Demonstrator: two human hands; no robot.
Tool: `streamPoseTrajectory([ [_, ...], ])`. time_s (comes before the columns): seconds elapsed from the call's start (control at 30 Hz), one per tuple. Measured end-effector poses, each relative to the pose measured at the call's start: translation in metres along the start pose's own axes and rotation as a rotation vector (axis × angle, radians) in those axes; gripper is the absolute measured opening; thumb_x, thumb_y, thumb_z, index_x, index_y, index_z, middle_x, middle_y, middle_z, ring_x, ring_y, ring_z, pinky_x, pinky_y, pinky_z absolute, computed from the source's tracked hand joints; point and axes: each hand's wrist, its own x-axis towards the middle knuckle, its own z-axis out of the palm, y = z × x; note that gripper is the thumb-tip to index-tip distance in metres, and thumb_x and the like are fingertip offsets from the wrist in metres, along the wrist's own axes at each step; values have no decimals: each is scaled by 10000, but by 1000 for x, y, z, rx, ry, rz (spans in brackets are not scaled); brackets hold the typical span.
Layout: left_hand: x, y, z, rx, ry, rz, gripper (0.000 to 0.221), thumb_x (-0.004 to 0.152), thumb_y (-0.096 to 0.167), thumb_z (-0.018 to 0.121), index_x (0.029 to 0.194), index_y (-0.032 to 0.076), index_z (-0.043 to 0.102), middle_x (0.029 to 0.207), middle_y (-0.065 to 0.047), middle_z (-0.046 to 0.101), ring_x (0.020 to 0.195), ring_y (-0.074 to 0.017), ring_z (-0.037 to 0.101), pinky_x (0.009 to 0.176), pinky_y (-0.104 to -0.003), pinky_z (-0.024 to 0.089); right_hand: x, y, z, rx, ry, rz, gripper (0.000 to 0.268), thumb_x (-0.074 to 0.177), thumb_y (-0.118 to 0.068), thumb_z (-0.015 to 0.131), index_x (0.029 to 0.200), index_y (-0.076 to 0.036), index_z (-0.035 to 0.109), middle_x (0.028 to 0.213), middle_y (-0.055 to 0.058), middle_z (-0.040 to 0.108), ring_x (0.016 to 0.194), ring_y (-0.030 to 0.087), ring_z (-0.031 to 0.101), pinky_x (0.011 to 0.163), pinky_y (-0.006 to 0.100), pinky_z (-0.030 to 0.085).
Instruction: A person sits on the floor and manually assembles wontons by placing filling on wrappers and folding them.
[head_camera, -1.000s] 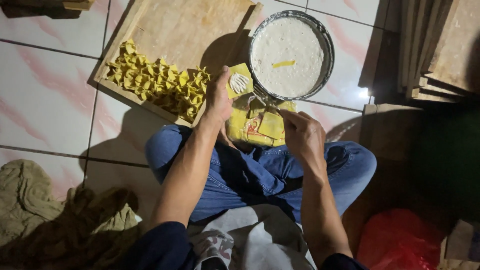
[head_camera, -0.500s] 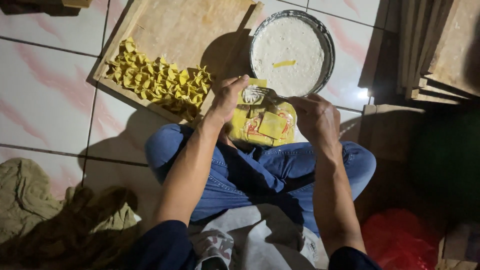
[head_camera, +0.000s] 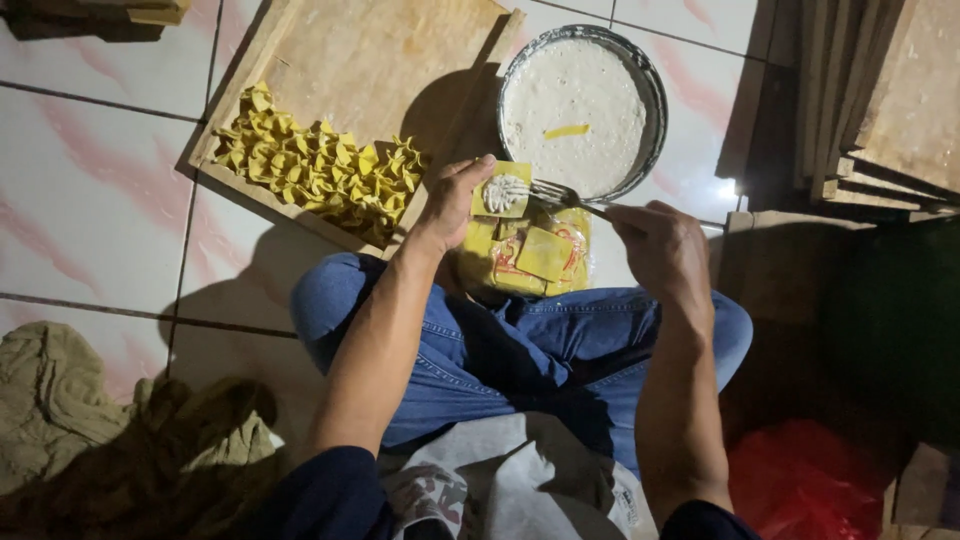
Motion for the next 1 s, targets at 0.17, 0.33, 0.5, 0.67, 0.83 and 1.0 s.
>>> streamPoseTrajectory([
  [0.17,-34,27,24,192,-67,40,287,887,403,734,918,119,760,877,-39,644,865,-181,629,763,-351,548,1,-9,-18,-82,20,-144,134,1000,-249,715,1027,-329,819,790,84,690,737,366,685,654,473,526],
  [0.33,-12,-7,2,658,-182,-15,561,902,681,593,1056,189,814,1102,-55,756,1152,-288,671,1035,-362,481,19,-21,-10,-220,-1,-339,159,998,-213,704,987,-311,827,740,12,694,743,266,711,746,394,531],
  [0.5,55,-82,-30,732,-225,55,511,926,574,644,614,175,711,600,-21,631,676,-166,633,669,-260,492,36,-32,-13,-357,-47,-406,130,966,-218,713,957,-279,827,744,5,709,745,230,702,791,377,496],
  [0.67,-42,-2,7,531,-225,55,369,878,446,608,817,101,726,895,-126,691,966,-276,645,884,-365,489,48,-33,-15,-362,-119,-348,94,951,-224,747,907,-271,815,735,-9,709,765,204,697,802,358,472],
  [0.83,-4,-48,-16,581,-291,163,433,1011,460,573,986,79,778,1054,-185,733,1056,-326,677,982,-393,507,49,-28,-22,-325,-132,-330,89,952,-215,756,933,-270,823,745,-3,720,768,211,701,805,362,457],
  [1.0,34,-66,-33,561,-183,30,446,901,619,664,771,209,782,763,42,657,826,-130,613,764,-250,470,34,0,-36,-292,81,-266,100,952,-247,819,969,-345,818,729,24,687,678,302,696,626,392,506],
])
